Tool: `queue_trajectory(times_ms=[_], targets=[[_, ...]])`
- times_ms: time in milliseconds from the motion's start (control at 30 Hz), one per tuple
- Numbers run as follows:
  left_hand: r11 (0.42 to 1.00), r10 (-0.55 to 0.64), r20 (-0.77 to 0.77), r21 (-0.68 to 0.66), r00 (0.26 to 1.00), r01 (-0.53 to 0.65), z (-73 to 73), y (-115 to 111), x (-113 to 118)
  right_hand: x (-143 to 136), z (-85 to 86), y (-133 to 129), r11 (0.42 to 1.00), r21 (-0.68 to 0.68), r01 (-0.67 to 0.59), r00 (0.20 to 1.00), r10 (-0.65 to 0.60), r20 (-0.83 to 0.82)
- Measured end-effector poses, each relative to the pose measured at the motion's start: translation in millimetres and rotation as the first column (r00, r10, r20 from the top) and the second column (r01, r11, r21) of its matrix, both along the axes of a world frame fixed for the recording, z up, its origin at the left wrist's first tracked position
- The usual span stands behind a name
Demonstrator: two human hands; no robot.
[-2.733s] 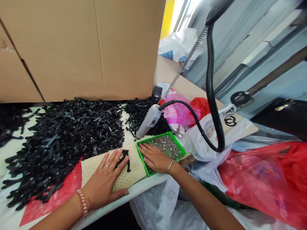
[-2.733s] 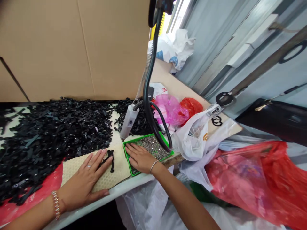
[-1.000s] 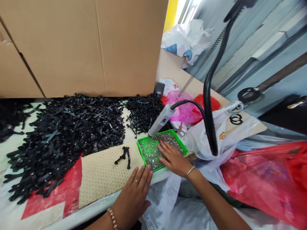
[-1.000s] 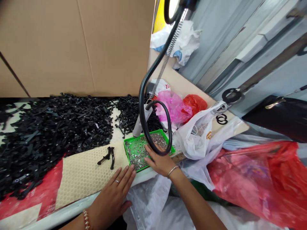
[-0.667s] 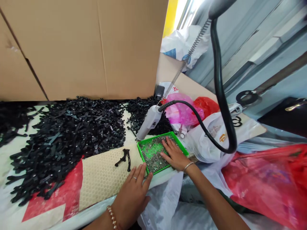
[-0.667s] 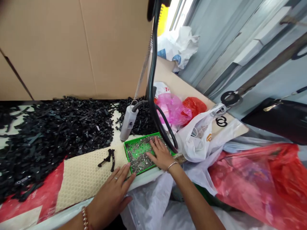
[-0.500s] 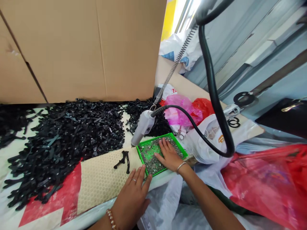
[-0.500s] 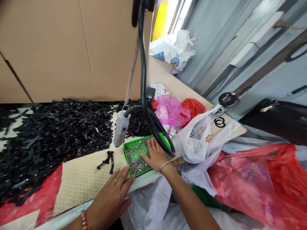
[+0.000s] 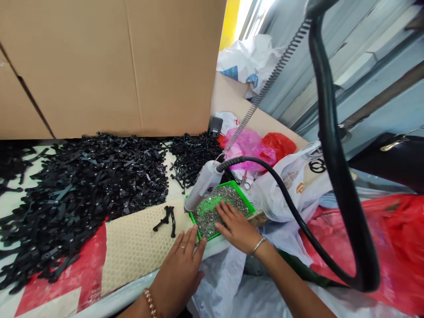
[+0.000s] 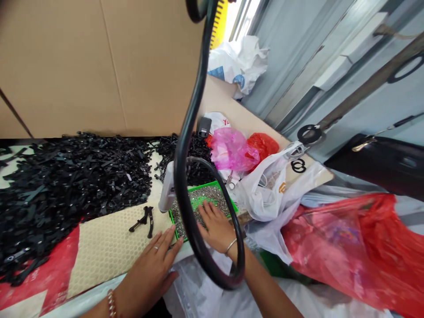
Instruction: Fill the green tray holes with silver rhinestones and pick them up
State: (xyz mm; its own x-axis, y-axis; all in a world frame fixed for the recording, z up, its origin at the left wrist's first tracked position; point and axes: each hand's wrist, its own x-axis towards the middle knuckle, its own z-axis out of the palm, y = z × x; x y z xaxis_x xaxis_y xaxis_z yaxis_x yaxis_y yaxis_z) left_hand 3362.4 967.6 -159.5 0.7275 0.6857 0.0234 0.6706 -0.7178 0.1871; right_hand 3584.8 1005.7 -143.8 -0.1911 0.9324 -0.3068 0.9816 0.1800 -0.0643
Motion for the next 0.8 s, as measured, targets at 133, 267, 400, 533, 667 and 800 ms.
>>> queue_trajectory(times_ms=[133, 267, 400, 533, 667, 800], targets=[[1.000, -0.003, 0.023, -0.014, 1.000, 0.003, -4.2, 0, -1, -20, 9.0, -13, 0.976, -0.046, -0.211, 0.973, 0.205, -0.104], [1.000, 0.017, 0.088, 0.017, 0.996, -0.019, -14.4, -3, -2, -4, 10.5, -3, 0.998, -0.030, -0.058, 0.998, 0.057, -0.039], [0.998, 0.028, 0.115, 0.055, 0.993, -0.034, -21.4, -6, -1, -2, 3.9, 6, 0.997, 0.024, -0.079, 0.996, 0.079, -0.028], [0.996, 0.023, 0.133, 0.081, 0.991, -0.034, -23.1, -7, 0, -19, -3.1, 9, 0.961, 0.019, -0.276, 0.953, 0.276, -0.126], [0.995, 0.028, 0.146, 0.090, 0.989, -0.041, -24.5, -7, 0, -22, -5.4, 26, 0.968, 0.039, -0.248, 0.962, 0.251, -0.108], [0.994, 0.035, 0.150, 0.101, 0.988, -0.051, -27.3, -7, 2, -28, -7.1, 41, 0.943, 0.128, -0.307, 0.944, 0.318, -0.083]])
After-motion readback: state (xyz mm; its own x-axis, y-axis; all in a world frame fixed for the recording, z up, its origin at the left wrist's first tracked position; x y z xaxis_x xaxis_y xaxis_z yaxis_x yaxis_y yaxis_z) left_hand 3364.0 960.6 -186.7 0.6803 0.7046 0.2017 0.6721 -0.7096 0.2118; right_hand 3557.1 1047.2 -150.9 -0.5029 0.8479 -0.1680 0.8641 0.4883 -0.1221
